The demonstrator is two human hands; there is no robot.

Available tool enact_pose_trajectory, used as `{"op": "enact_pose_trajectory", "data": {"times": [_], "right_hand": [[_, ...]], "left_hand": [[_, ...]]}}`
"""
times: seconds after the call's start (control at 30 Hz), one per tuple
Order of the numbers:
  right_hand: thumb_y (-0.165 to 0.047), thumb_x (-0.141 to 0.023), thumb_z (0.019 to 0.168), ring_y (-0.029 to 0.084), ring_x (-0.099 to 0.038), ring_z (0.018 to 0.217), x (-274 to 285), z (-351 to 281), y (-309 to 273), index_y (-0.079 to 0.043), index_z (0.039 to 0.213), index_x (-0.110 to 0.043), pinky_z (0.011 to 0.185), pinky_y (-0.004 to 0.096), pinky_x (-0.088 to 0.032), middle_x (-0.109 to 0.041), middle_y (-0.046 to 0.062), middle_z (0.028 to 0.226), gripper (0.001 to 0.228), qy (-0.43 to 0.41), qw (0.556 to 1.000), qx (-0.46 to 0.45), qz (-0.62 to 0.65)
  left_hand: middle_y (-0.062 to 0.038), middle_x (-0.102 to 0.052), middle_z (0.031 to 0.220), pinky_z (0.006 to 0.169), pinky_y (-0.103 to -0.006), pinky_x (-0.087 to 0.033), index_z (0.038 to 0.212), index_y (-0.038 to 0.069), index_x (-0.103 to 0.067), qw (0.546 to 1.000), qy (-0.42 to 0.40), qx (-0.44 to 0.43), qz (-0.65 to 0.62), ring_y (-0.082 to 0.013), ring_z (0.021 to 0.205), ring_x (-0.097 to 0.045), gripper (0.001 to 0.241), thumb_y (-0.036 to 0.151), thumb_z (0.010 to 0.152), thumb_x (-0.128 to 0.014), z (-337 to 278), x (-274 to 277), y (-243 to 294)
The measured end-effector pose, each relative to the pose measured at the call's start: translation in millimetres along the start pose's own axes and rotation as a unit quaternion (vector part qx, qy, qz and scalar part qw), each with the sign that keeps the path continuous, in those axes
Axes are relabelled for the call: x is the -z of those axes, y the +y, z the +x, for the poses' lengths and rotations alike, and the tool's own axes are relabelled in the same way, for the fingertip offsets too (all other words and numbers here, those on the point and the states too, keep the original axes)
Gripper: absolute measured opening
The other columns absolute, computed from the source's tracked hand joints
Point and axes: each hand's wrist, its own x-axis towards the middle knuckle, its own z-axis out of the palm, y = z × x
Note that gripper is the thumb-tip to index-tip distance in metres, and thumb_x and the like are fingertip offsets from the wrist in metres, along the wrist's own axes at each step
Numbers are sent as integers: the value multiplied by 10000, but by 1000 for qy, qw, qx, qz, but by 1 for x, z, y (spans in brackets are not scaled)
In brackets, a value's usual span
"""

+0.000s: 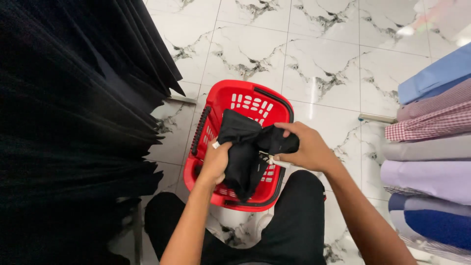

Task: The person removes a pair of black pants from a hanger, places them in a red basket, then takes them out to fold them by hand. After folding, the person places the pants back on a hanger and returns it to the clothing rack.

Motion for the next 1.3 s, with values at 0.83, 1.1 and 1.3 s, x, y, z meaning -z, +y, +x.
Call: {"op": "enact_pose_trajectory", "data": {"times": [0.83, 1.1, 1.3], "right_hand": [[259, -768, 636, 184, -670, 932, 171, -98, -308, -77, 1541, -462, 876, 329, -614, -681, 149, 1132, 1012, 115, 856, -64, 500], [-289, -682, 990, 208, -719, 981, 45, -59, -246, -211, 1136, -756, 967, 430, -563, -763, 58, 1052, 181, -68, 784, -198, 584], [-259, -709, 987, 241, -679, 905, -35, -62, -210, -156, 1040, -756, 863, 419, -534, -716, 61, 936, 124, -211, 868, -151, 424]], "left_hand": [[-311, -499, 1487, 1075, -594, -485, 1589, 51, -387, 984, 155, -50, -73, -475, 1334, -537, 568, 104, 1029, -469, -413, -73, 387], [-277, -597, 1418, 1042, -576, -502, 1559, 124, -473, 943, 163, -208, -204, -443, 1278, -597, 530, 103, 1030, -471, -477, -88, 350], [-322, -583, 1400, 1003, -562, -549, 1589, 117, -405, 890, 321, -204, -250, -462, 1247, -625, 643, 73, 972, -579, -541, -104, 347]]}}
